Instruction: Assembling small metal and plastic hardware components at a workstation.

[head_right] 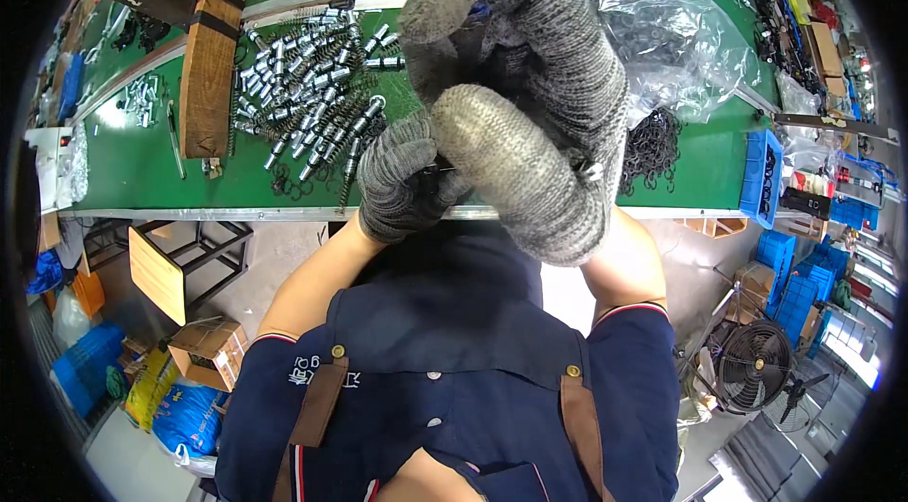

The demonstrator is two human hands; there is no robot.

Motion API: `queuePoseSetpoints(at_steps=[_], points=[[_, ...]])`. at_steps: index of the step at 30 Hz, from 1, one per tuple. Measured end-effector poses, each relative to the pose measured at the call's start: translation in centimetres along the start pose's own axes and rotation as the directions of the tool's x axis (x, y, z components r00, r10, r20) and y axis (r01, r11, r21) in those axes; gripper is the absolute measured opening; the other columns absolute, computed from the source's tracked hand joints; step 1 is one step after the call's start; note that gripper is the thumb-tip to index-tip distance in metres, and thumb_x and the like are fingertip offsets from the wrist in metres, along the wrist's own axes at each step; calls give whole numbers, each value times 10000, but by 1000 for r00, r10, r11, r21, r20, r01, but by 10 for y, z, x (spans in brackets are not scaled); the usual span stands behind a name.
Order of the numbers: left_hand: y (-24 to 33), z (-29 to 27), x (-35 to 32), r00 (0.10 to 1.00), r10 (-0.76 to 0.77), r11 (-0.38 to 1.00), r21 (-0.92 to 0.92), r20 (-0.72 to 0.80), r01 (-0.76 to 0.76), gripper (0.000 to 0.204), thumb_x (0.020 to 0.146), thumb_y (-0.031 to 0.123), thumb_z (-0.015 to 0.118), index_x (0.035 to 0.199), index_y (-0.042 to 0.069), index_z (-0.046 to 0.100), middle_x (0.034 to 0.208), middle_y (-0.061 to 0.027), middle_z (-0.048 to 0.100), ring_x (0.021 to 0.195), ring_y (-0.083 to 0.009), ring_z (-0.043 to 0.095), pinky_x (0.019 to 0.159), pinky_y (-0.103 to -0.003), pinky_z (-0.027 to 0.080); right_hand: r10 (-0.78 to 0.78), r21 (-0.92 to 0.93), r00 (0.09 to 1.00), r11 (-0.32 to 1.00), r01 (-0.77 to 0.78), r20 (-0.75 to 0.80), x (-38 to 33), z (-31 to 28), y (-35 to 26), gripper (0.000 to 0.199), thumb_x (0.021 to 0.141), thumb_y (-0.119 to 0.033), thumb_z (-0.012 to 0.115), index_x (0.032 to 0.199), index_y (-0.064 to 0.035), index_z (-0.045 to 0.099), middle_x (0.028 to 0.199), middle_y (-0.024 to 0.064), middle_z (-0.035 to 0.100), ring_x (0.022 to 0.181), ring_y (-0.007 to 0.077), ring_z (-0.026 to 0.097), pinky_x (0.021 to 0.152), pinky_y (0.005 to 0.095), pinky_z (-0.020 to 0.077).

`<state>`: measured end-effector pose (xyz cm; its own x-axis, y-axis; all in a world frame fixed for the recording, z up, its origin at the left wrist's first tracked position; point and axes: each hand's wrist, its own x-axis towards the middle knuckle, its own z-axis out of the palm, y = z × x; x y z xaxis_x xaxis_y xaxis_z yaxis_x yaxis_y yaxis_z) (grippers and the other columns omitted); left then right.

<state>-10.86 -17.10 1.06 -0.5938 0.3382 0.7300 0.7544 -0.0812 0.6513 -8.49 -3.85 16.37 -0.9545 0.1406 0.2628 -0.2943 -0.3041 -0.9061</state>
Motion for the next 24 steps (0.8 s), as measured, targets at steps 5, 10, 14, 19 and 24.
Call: queuePoseSetpoints(at_steps=[5, 10, 14, 19, 24], points=[[-2, -3, 0, 994, -33, 999, 19, 109, 31, 470, 745, 98, 834, 1141, 118, 583, 1139, -159, 688, 1051, -379, 678, 866, -463, 562, 7, -15, 1000, 1000, -7, 20, 0, -5, 1, 507, 863, -340, 792, 1192, -52, 536, 1106, 90, 596, 855, 153, 582, 696, 268, 482], [-6, -3, -1, 995, 2, 999, 36, 98, -6, 533, 728, 100, 844, 1175, 132, 556, 1142, -158, 683, 1044, -381, 677, 853, -464, 568, 74, -64, 995, 996, -70, 63, -1, -6, -2, 469, 888, -382, 763, 1149, -57, 548, 1075, 84, 601, 815, 149, 577, 674, 265, 475], [-10, 2, -6, 998, 42, 999, 32, 37, -43, 560, 711, 103, 850, 1183, 137, 550, 1143, -159, 680, 1036, -388, 676, 843, -466, 569, 42, -104, 998, 994, -36, 55, 3, -8, 4, 432, 914, -394, 730, 1118, -62, 542, 999, 61, 582, 758, 134, 547, 636, 254, 450], [-1, -3, 1, 976, -154, 983, 122, 153, 136, 549, 694, 103, 852, 1162, 124, 566, 1141, -156, 679, 1023, -382, 676, 826, -450, 568, -23, -130, 992, 991, 39, 125, 7, -8, 18, 376, 947, -378, 690, 1082, -69, 523, 875, 18, 518, 666, 103, 468, 566, 242, 388], [-1, -1, 3, 989, -139, 990, -30, 46, 141, 396, 702, 108, 841, 1051, 116, 652, 1107, -136, 688, 947, -355, 690, 778, -423, 567, -250, -5, 912, 964, 266, 325, 26, -23, 39, 182, 913, -113, 623, 1054, 0, 601, 904, 41, 619, 760, 115, 561, 716, 264, 485]])
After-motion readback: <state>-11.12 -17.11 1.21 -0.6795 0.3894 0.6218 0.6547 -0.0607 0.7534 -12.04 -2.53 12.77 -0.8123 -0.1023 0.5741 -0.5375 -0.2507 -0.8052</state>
